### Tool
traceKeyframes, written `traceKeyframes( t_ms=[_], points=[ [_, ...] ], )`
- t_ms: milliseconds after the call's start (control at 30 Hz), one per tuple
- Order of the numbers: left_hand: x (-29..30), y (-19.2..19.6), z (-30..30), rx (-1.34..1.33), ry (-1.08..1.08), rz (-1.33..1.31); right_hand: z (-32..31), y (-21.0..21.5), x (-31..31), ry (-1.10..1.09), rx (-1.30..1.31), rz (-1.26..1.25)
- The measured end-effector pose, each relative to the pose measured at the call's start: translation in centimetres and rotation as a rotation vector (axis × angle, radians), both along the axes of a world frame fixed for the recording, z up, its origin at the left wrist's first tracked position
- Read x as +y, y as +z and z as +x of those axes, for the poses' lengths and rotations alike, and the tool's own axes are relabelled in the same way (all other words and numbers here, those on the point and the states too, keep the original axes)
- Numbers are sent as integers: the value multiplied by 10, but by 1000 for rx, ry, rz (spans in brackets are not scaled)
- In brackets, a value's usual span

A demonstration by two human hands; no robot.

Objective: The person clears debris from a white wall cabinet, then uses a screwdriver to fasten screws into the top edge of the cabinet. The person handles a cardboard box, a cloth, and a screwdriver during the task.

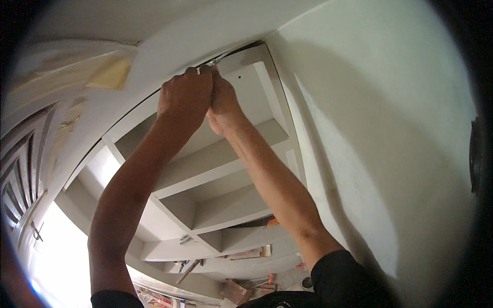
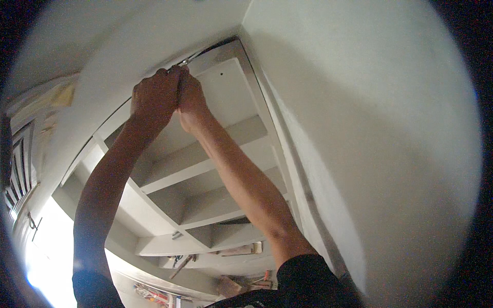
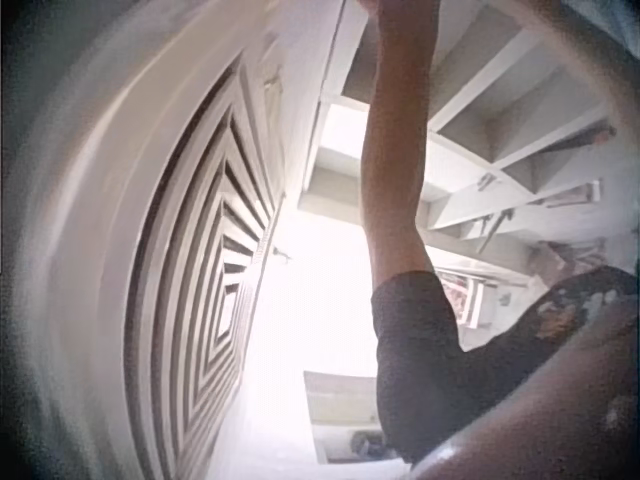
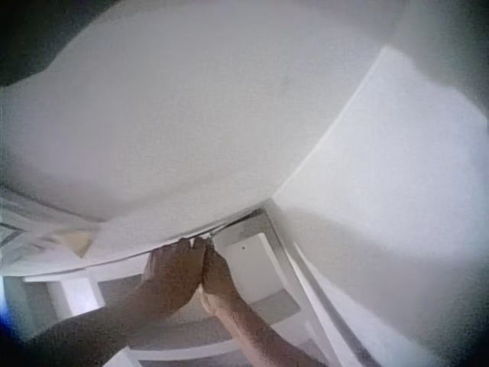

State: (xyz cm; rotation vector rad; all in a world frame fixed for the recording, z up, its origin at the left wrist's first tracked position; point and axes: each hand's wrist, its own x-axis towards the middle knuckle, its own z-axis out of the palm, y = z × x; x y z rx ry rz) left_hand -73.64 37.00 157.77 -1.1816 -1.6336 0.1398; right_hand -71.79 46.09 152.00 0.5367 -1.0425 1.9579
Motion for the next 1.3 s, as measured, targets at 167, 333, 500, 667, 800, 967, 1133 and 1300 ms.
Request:
traceKeyframes(
  t_ms=[167,333,500,667,800,967,1133,1300],
  points=[
    [2,1,-4,75,-102,-11,-1,5,0,-27,-2,-67],
    [16,1,1,81,-109,-25,17,2,5,-44,13,-64],
    [18,11,-4,123,-86,-55,19,6,-4,-68,-2,-86],
    [10,11,1,34,-42,-58,1,0,7,-39,73,-11],
    [-38,-29,-4,-21,-30,113,3,-37,24,-253,-44,351],
    [-126,-76,-75,-9,-220,330,14,-31,57,-1296,37,289],
    [-144,-112,-95,-260,-246,346,9,-13,72,-1427,103,472],
    [-136,-102,-86,-345,-143,304,6,-9,63,-1356,0,489]
  ],
)
